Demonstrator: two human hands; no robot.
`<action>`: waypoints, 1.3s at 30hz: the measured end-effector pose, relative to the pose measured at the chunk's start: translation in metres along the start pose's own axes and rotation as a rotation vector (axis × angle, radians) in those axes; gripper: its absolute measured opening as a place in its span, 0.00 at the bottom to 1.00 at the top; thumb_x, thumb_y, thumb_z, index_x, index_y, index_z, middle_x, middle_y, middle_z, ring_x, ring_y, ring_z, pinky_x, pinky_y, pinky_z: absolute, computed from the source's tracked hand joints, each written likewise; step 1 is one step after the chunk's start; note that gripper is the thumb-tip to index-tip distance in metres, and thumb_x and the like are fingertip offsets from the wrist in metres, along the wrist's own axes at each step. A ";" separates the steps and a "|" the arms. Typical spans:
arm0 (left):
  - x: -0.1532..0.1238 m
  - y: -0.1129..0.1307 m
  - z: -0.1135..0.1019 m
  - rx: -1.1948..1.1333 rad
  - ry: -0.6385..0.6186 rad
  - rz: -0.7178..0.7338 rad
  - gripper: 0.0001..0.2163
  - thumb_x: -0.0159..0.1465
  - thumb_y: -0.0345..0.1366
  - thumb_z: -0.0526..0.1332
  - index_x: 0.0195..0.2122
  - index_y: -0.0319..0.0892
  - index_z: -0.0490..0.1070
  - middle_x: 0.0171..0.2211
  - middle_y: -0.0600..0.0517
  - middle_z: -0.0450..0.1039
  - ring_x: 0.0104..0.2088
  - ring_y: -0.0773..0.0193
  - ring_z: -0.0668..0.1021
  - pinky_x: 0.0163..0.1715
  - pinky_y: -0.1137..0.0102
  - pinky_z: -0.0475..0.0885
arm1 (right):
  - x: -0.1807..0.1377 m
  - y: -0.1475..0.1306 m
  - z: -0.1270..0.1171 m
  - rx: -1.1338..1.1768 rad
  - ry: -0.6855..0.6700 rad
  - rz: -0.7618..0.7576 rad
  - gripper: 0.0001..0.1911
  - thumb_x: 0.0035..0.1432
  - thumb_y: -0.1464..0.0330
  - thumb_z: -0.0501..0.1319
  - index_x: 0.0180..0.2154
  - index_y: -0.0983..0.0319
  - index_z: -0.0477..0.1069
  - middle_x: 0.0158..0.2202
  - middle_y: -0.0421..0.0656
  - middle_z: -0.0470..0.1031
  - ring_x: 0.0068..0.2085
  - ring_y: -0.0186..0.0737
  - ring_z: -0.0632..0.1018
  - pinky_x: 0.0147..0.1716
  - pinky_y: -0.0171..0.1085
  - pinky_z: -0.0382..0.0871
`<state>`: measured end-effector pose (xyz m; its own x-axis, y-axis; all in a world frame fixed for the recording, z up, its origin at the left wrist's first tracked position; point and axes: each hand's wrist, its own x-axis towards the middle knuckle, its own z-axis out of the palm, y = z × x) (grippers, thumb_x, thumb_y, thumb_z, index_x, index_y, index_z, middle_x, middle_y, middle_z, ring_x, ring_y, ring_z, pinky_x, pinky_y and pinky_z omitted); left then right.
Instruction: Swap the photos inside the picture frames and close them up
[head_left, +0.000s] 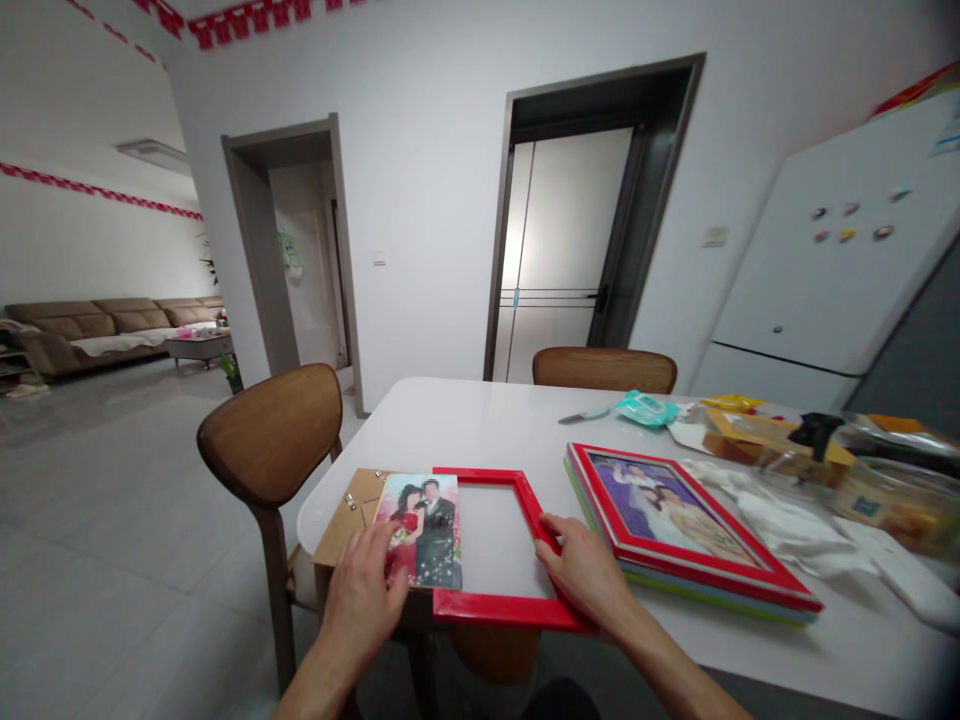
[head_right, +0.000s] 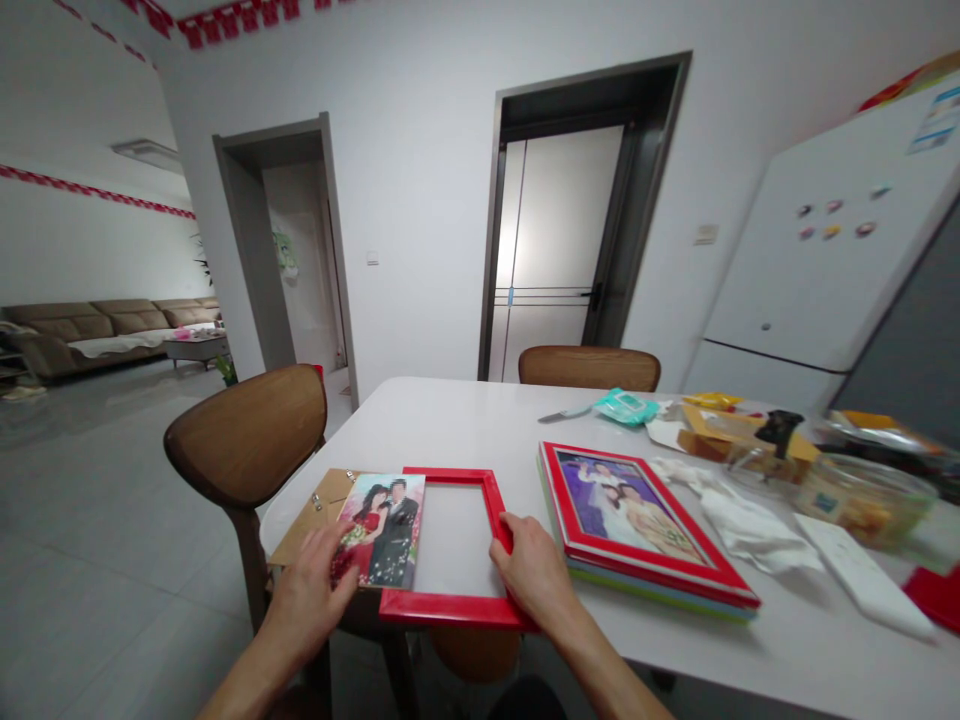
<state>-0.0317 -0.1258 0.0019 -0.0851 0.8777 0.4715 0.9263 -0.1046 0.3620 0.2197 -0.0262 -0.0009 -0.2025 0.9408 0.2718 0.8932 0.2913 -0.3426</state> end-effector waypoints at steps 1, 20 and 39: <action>0.000 0.004 0.001 -0.015 -0.036 0.063 0.19 0.54 0.32 0.50 0.47 0.39 0.60 0.48 0.45 0.64 0.49 0.59 0.64 0.50 0.62 0.59 | -0.001 -0.001 0.001 0.003 0.007 -0.004 0.20 0.49 0.68 0.49 0.43 0.69 0.66 0.39 0.51 0.71 0.40 0.42 0.71 0.42 0.36 0.60; 0.010 0.007 0.015 0.043 0.019 0.218 0.20 0.53 0.24 0.47 0.46 0.41 0.64 0.48 0.47 0.66 0.49 0.60 0.67 0.48 0.63 0.63 | -0.006 -0.011 0.001 0.071 0.120 -0.063 0.20 0.46 0.68 0.52 0.43 0.67 0.68 0.45 0.52 0.67 0.46 0.47 0.66 0.44 0.42 0.58; 0.026 0.073 0.030 -1.403 0.201 -0.533 0.19 0.50 0.31 0.58 0.45 0.38 0.62 0.44 0.43 0.68 0.44 0.61 0.71 0.46 0.67 0.63 | 0.023 -0.034 -0.010 1.557 -0.053 0.425 0.17 0.41 0.74 0.51 0.37 0.64 0.65 0.27 0.43 0.75 0.26 0.37 0.75 0.23 0.32 0.66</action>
<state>0.0444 -0.0969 0.0166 -0.4427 0.8913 0.0983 -0.3081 -0.2542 0.9168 0.1890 -0.0163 0.0255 -0.1017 0.9903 -0.0948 -0.3611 -0.1255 -0.9240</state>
